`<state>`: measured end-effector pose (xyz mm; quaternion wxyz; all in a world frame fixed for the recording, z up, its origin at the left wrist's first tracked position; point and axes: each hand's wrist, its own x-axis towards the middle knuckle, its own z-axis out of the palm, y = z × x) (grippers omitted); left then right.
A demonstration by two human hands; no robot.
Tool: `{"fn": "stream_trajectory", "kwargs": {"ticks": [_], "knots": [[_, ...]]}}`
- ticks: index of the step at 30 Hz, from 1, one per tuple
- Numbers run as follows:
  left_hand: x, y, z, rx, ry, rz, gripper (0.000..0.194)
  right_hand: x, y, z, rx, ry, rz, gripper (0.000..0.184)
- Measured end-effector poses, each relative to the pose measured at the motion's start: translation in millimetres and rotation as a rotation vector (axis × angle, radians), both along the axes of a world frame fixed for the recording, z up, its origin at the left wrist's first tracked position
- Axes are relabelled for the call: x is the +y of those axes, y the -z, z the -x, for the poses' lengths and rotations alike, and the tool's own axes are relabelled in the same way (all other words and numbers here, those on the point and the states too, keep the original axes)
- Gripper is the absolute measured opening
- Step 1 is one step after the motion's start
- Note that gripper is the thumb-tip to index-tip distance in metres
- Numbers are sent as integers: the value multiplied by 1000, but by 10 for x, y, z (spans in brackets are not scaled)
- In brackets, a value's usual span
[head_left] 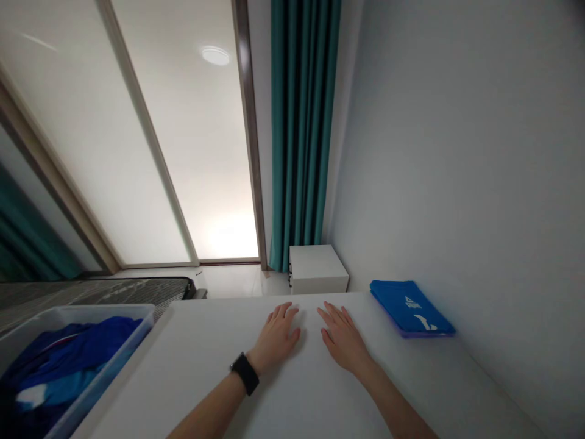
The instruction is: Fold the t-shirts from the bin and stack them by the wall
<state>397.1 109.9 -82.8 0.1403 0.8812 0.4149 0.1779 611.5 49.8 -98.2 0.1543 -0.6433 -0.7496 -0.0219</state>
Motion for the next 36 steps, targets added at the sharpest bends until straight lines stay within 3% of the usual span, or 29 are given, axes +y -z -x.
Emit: {"fn": "stream_trajectory", "kwargs": {"ticks": [8, 14, 18, 22, 30, 36], "knots": [[-251, 61, 990, 42, -18, 6, 40, -40, 26, 936, 64, -120, 122, 54], [-598, 83, 1460, 57, 6, 7, 42, -206, 140, 1403, 43, -161, 173, 53], [-860, 127, 1595, 35, 13, -8, 46, -448, 233, 1642, -26, -89, 209, 54], [-1006, 175, 1617, 0, 21, -29, 47, -630, 306, 1770, -34, -72, 151, 52], [-966, 129, 1665, -226, -16, 46, 28, -588, 282, 1644, 69, -178, 80, 42], [-958, 96, 1731, -229, -21, 40, 23, -619, 260, 1635, 162, -248, 73, 40]]}}
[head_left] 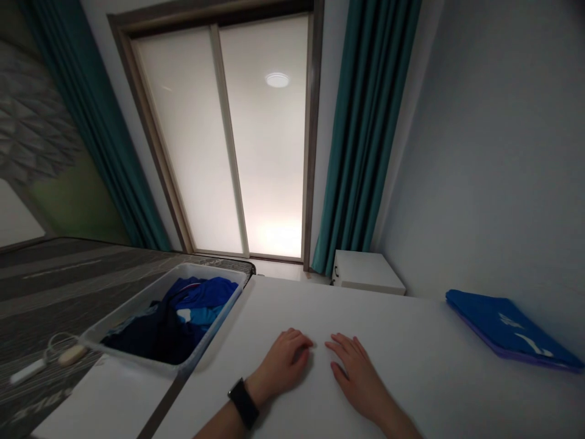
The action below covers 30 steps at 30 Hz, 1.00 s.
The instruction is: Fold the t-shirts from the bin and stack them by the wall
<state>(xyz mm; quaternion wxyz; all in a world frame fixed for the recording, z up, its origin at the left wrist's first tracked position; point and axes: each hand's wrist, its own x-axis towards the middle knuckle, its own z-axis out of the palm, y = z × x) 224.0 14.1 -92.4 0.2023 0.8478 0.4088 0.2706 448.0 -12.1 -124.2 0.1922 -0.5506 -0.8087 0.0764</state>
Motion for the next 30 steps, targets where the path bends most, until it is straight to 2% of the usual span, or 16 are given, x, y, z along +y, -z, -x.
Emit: {"fn": "stream_trajectory", "kwargs": {"ticks": [4, 12, 16, 20, 24, 30], "knots": [[-25, -20, 5, 56, 10, -29, 25, -3, 37, -2, 39, -48, -10, 40], [-126, -86, 68, 235, -9, -112, 22, 86, 267, -29, 52, -46, -100, 37], [-215, -190, 223, 346, -15, -111, 18, 97, 337, 55, 25, -66, -140, 36], [-393, -349, 489, 377, -13, -91, 18, 103, 384, 218, -1, -83, -171, 37], [-600, -512, 776, 359, -57, -115, 18, 184, 269, 488, 37, -150, -112, 38], [-763, -735, 1295, 335, -222, -199, 16, 418, -128, 1198, 219, -297, 7, 39]]}}
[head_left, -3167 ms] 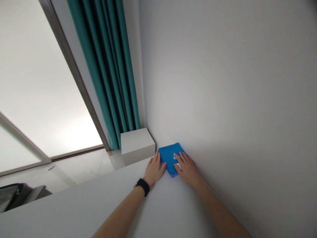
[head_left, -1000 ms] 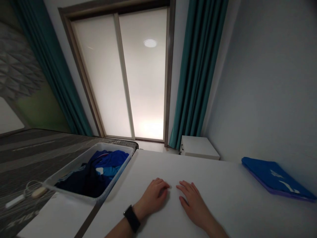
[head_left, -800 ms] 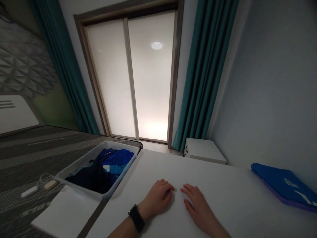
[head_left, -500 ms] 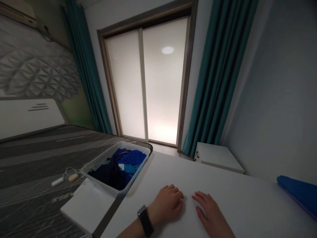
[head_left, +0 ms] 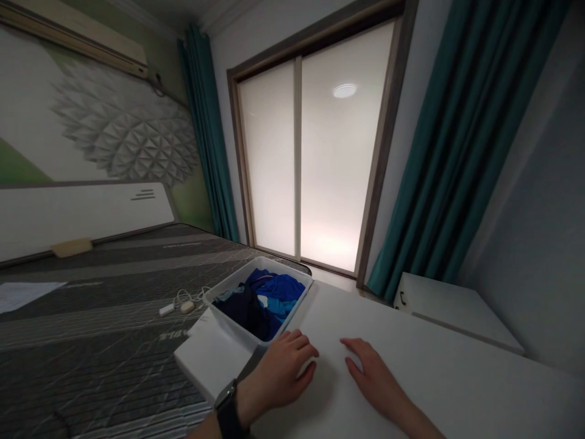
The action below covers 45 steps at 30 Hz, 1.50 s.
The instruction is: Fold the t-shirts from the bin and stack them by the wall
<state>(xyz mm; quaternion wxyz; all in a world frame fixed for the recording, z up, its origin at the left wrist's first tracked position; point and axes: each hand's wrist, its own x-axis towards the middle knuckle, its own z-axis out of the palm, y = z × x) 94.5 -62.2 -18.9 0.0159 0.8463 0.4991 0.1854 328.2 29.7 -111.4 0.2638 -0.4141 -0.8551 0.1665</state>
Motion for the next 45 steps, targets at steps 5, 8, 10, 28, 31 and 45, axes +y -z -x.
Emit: {"fn": "stream_trajectory", "kwargs": {"ticks": [5, 8, 10, 28, 31, 45], "knots": [[43, -143, 585, 11, -169, -44, 15, 95, -234, 658, 131, -102, -57, 36], [139, -184, 939, 29, -265, -66, 16, 151, -375, 1010, 180, -154, -127, 32], [225, -183, 1161, 34, -343, -76, 16, 195, -481, 1236, 182, -197, -173, 29], [579, 107, 1865, -398, -633, -23, 20, 496, -683, 2651, -187, -189, 166, 27], [545, 106, 1876, -423, -580, -42, 20, 461, -648, 2701, -137, -191, 165, 10], [620, 60, 1626, -211, -429, -135, 63, 642, -967, 1851, 635, -219, 215, 25]]}}
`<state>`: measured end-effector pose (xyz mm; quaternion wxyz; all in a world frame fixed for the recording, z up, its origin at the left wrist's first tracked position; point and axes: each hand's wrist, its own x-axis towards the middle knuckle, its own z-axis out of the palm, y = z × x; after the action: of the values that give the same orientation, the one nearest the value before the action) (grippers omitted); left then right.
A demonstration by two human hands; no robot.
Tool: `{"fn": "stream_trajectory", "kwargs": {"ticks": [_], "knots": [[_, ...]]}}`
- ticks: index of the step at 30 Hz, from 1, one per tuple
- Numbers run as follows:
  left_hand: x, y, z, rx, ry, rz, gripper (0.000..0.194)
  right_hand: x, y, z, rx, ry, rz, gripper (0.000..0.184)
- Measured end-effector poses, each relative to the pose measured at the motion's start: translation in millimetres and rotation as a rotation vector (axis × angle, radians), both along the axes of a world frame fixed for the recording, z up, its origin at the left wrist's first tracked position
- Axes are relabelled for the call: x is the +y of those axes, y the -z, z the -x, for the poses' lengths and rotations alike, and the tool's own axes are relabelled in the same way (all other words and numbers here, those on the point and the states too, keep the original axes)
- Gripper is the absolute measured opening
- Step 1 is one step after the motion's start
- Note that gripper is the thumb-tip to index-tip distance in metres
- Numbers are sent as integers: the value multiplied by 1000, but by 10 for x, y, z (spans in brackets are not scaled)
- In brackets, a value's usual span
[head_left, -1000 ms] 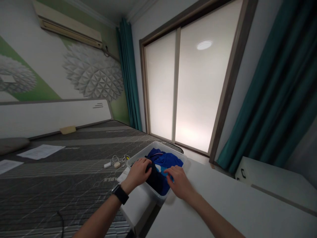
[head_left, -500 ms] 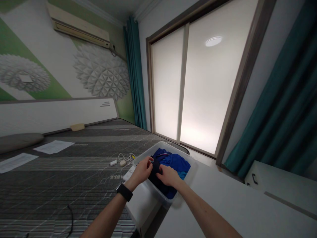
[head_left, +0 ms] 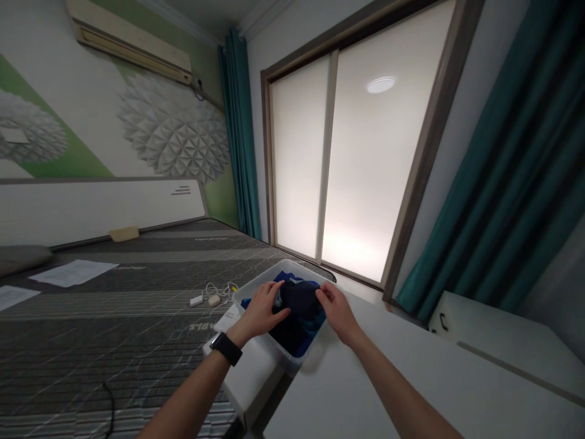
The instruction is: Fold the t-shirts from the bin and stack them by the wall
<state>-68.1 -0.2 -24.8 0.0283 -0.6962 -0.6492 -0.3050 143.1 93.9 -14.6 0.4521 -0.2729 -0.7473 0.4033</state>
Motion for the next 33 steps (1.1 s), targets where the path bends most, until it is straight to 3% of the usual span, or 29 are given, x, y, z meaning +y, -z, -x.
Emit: {"fn": "stream_trajectory", "kwargs": {"ticks": [5, 9, 11, 15, 19, 23, 26, 29, 33], "knots": [[101, -52, -388, 47, 50, 58, 60, -41, -213, -572, 256, 2, 158, 29], [190, -129, -828, 130, 134, 98, 20, -182, -400, -1040, 474, -21, 302, 32], [233, -180, -1050, 104, 175, 97, 12, -277, -492, -1256, 512, -1, 311, 32], [330, -298, -1476, -91, 190, -16, 10, -456, -638, -1676, 575, 75, 286, 33], [422, -411, -1962, -414, 385, -75, 11, -589, -671, -2146, 636, 170, 283, 31], [438, -444, -2485, -565, 542, -81, 9, -721, -552, -2676, 610, 318, 263, 31], [426, -367, -2803, -593, 610, -62, 11, -829, -362, -3047, 576, 449, 269, 30], [433, -178, -3023, -537, 612, 6, 10, -919, -89, -3327, 568, 578, 305, 30], [469, 173, -3174, -394, 505, 15, 14, -969, 349, -3523, 446, 763, 265, 32]]}}
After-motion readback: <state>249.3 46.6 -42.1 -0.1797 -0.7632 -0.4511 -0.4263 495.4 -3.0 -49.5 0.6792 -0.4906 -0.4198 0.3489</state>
